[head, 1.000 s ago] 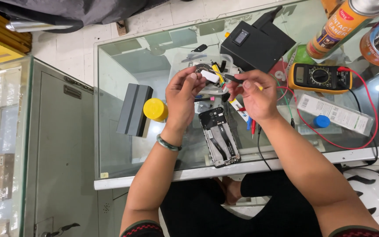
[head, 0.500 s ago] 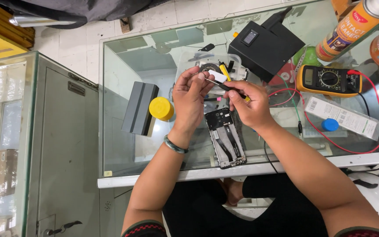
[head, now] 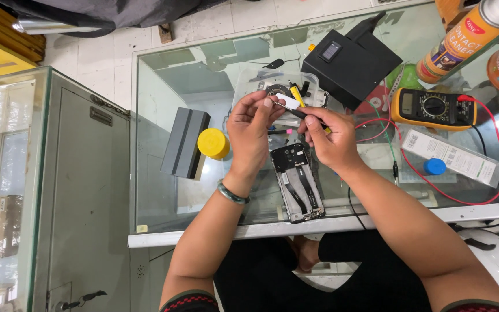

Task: Securing internal screws and components of a smartphone using a precision screwdriver on a repair bench.

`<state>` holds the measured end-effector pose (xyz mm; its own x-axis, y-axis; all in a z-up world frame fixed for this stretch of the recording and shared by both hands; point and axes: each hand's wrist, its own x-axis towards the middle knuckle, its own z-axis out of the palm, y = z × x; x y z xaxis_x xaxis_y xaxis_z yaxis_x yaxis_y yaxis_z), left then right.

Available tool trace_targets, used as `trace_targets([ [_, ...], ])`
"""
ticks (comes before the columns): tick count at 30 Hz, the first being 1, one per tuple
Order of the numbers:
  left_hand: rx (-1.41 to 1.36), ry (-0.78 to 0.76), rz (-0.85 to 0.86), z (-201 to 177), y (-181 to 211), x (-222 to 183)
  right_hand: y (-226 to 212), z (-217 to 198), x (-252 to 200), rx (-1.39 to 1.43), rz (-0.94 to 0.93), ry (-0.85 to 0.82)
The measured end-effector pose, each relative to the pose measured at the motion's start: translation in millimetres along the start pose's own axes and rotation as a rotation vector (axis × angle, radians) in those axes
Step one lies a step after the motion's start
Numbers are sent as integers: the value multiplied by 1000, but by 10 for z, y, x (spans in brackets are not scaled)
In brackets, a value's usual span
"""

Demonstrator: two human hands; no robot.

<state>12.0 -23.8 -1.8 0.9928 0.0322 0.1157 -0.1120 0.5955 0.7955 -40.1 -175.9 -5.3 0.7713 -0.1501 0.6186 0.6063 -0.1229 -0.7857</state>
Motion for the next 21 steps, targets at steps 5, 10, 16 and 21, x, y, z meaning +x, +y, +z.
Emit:
trace_targets([
  [5, 88, -49, 88, -38, 8, 12, 19, -20, -3, -22, -11, -6],
  [10, 256, -94, 203, -31, 68, -15, -6, -28, 0, -37, -13, 2],
  [16, 453, -116, 316, -16, 151, -41, -6, -52, 15, -91, -36, -13],
  [21, 536, -139, 350, 4, 193, -50, -39, -46, 46, -174, -108, 0],
])
